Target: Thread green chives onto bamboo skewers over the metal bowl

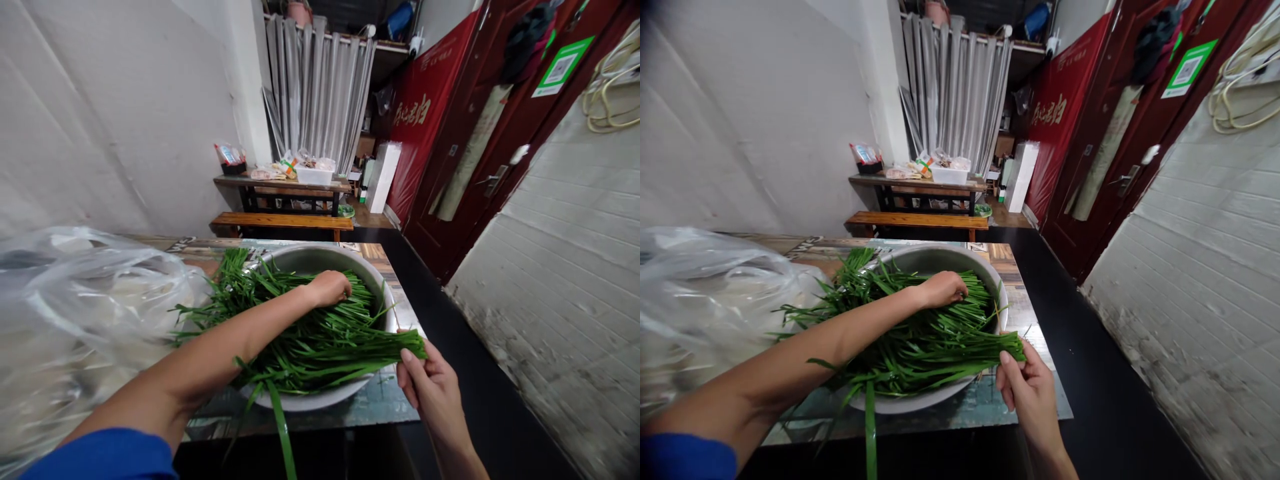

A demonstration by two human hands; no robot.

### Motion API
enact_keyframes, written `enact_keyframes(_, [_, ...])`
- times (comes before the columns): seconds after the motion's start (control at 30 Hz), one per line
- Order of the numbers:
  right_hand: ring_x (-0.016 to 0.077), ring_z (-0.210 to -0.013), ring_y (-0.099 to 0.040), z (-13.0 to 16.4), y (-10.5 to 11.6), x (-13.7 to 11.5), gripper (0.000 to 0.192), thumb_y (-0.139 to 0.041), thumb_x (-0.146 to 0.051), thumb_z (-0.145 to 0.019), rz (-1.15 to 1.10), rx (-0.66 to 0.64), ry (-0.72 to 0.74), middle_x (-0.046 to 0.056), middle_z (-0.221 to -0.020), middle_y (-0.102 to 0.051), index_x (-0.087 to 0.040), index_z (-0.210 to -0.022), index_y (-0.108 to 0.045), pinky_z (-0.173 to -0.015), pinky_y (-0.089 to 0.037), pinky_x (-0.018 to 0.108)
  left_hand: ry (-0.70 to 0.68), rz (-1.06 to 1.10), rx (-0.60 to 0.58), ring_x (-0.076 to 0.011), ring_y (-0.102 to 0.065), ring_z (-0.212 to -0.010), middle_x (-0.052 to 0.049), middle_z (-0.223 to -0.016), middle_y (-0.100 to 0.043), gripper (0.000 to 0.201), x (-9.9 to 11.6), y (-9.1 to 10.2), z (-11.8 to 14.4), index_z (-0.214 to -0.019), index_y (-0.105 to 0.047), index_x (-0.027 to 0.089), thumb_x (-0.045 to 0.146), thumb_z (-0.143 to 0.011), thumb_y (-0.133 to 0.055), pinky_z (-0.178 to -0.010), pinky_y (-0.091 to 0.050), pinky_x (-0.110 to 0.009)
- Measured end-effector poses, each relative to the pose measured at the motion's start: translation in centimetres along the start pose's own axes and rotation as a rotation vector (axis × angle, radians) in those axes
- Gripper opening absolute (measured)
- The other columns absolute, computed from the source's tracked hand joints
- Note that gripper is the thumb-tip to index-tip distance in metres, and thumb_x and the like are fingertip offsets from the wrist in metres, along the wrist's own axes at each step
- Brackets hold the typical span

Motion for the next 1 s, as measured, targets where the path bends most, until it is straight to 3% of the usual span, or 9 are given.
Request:
enact_keyframes(0.13, [0.0010, -0.031, -0.029, -0.3, 0.1, 0.1, 0.017, -0.056, -0.032, -0.083, 0.011, 0.005, -0.001, -0.005, -0.048, -0.050, -0.017, -0.092, -0.055, -0.030, -0.018, 0.014, -0.005, -0.022, 0.044, -0.0170, -0.059, -0.077, -0.004, -0.080, -0.068, 0.014, 0.0, -0.6, -0.4, -0.078, -0.070, 0.021, 0.020, -0.066, -0.064, -0.066, -0.038, -0.021])
enact_keyframes(0.33, [0.0012, -0.031, -0.027, -0.5, -0.3, -0.5, 0.021, -0.054, -0.033, -0.083, 0.011, -0.027, 0.002, -0.005, -0.048, -0.049, -0.017, -0.098, -0.055, -0.030, -0.015, 0.015, 0.104, 0.280, 0.092, -0.0117, -0.056, -0.063, 0.000, -0.068, -0.065, 0.010, -0.4, 0.9, -0.8, -0.071, -0.067, 0.016, 0.022, -0.064, -0.062, -0.055, -0.037, -0.018])
enact_keyframes(0.5, [0.0015, -0.031, -0.025, -1.0, -0.6, -0.8, 0.022, -0.053, -0.032, -0.084, -0.018, -0.044, -0.005, -0.006, -0.048, -0.048, -0.017, -0.100, -0.053, -0.031, -0.013, 0.016, 0.154, 0.420, 0.072, -0.0113, -0.057, -0.065, -0.001, -0.072, -0.065, 0.021, -0.9, 0.7, -0.6, -0.082, -0.066, 0.012, 0.016, -0.062, -0.061, -0.056, -0.039, -0.017])
enact_keyframes(0.73, [0.0022, -0.031, -0.024, -1.1, -0.5, -0.9, 0.022, -0.054, -0.034, -0.083, -0.010, -0.049, -0.010, -0.006, -0.049, -0.048, -0.016, -0.096, -0.053, -0.031, -0.012, 0.017, 0.173, 0.296, 0.124, -0.0132, -0.059, -0.068, -0.003, -0.073, -0.068, 0.018, -1.3, 1.4, -0.6, -0.078, -0.070, 0.014, 0.022, -0.068, -0.057, -0.062, -0.040, -0.019])
enact_keyframes(1.0, [0.0018, -0.028, -0.026, -2.2, -0.8, -1.3, 0.019, -0.056, -0.035, -0.081, -0.002, -0.052, -0.016, -0.006, -0.049, -0.050, -0.017, -0.081, -0.052, -0.031, -0.013, 0.017, 0.166, 0.238, 0.247, -0.0143, -0.059, -0.070, -0.004, -0.077, -0.068, 0.020, 0.5, 3.5, -0.2, -0.078, -0.069, 0.015, 0.022, -0.072, -0.052, -0.064, -0.041, -0.021])
Point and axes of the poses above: each hand's wrist, its own z-axis away from the middle knuckle, its own y-axis out of the back of the hand, x = y × z, the point moved 5 cm from there along -z, towards the middle knuckle
